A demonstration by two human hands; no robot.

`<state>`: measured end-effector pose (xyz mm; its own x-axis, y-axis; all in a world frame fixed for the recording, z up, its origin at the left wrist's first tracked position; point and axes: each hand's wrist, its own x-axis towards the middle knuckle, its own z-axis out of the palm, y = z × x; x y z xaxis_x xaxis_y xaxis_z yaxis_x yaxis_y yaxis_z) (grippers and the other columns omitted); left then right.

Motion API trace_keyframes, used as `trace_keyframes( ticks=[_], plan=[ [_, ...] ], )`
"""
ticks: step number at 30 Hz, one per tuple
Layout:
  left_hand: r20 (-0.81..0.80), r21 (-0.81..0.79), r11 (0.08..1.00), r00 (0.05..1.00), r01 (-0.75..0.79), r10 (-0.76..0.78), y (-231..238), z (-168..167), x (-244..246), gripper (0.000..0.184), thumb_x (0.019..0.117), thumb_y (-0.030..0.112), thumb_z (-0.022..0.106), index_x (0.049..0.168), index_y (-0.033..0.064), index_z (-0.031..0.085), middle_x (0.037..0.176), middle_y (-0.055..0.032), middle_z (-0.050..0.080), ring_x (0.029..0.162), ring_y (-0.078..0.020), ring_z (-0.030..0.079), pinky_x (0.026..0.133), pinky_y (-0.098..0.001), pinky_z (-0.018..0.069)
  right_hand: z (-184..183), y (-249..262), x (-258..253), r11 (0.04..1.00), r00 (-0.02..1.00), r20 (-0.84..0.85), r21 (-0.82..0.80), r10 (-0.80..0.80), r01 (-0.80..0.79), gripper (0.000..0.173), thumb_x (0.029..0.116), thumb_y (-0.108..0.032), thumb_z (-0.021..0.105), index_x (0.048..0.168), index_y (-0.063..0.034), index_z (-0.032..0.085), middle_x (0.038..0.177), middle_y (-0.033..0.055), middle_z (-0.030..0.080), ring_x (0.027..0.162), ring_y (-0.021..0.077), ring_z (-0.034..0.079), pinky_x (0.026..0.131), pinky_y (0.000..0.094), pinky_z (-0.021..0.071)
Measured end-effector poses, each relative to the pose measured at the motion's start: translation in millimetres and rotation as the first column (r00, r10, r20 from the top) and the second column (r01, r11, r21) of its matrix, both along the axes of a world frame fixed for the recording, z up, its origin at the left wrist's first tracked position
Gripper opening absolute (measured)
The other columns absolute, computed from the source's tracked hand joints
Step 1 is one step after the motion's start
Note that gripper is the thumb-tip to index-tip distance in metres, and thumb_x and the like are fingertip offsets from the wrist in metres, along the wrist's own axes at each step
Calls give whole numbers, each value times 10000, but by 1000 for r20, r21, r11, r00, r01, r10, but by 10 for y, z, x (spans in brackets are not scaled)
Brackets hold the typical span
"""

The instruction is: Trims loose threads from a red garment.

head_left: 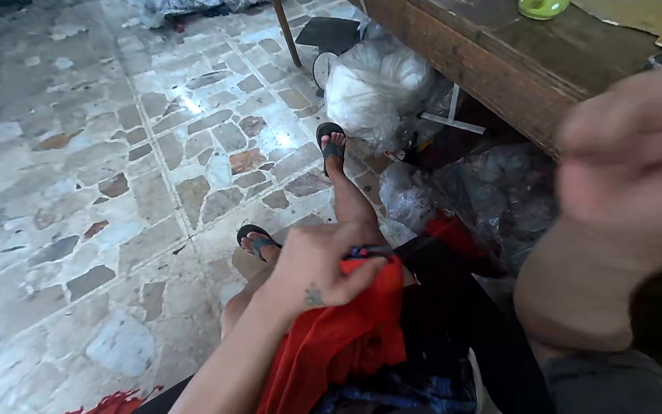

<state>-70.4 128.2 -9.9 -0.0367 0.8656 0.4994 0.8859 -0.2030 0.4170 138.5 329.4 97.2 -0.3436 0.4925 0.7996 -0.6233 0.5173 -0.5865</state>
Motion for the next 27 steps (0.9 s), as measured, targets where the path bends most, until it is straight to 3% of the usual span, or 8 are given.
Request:
trace_keyframes(
  ticks=[2, 5, 7, 10, 15, 18, 21, 27],
  plan=[
    [159, 4, 997, 984, -76, 75, -117, -227, -253, 393, 1007, 459, 575, 897, 100, 691, 724, 12, 659, 603, -45, 597, 532, -272, 512, -507, 112, -170, 1000, 977, 215, 26, 6, -12, 144, 1087, -273, 499, 1029, -239, 627, 747, -144, 625, 573, -8, 561, 513, 175, 504],
    [370, -82, 975, 902, -206, 222, -404, -591, -576, 369, 1004, 475, 591, 950, 119, 671, 760, 69, 643, 625, 23, 566, 567, -195, 485, -1852, 656, -160, 954, 774, 632, -209, -37, 216, 234, 1098, -254, 442, 1009, -91, 585, 718, -42, 583, 540, 40, 551, 499, 217, 511],
    [455, -179, 945, 829, -274, 326, -642, -819, -702, 333, 994, 433, 603, 995, 108, 676, 768, 95, 638, 636, 42, 572, 589, -169, 496, -2657, 1068, 143, 767, 539, 842, -343, -4, 542, 301, 1113, -230, 412, 1177, 14, 577, 788, 40, 565, 596, 92, 533, 577, 281, 512],
    [473, -342, 878, 746, -334, 468, -919, -1007, -813, 317, 992, 356, 594, 1076, 59, 665, 757, 95, 608, 619, 44, 540, 584, -168, 474, -3224, 1311, 675, 440, 439, 898, -391, -8, 808, 347, 1114, -208, 424, 1340, 35, 527, 871, 68, 559, 647, 85, 525, 630, 263, 500],
    [467, -427, 823, 688, -374, 555, -960, -1111, -812, 304, 999, 297, 551, 1122, 38, 654, 731, 85, 586, 591, 35, 525, 566, -172, 461, -3253, 1397, 1032, 80, 768, 613, -769, -184, 634, 219, 1118, -239, 367, 1102, -95, 531, 775, -10, 622, 545, 73, 549, 514, 234, 495],
    [431, -372, 867, 766, -331, 477, -732, -1081, -734, 334, 1004, 337, 546, 1104, 40, 659, 784, 59, 626, 637, 30, 556, 597, -181, 485, -3016, 1484, 1080, 109, 901, 360, -913, -240, 394, 299, 1128, -319, 290, 986, -186, 518, 710, -76, 584, 495, 11, 491, 474, 161, 438],
    [219, -297, 910, 907, -288, 359, -375, -982, -625, 396, 974, 454, 572, 995, 82, 705, 776, -3, 685, 634, -67, 622, 572, -317, 535, -2728, 1581, 1100, 216, 938, 215, -936, -270, 277, 353, 1132, -346, 281, 971, -195, 556, 700, -88, 583, 552, 16, 558, 539, 174, 506],
    [-188, -361, 929, 982, -80, 12, 543, -685, -282, 405, 968, 432, 565, 812, 75, 676, 621, -86, 607, 554, -285, 644, 479, -497, 494, -2408, 1711, 1102, 288, 937, 153, -925, -314, 248, 425, 1135, -367, 212, 973, -190, 563, 715, -75, 598, 615, 38, 604, 608, 206, 544]
  ],
)
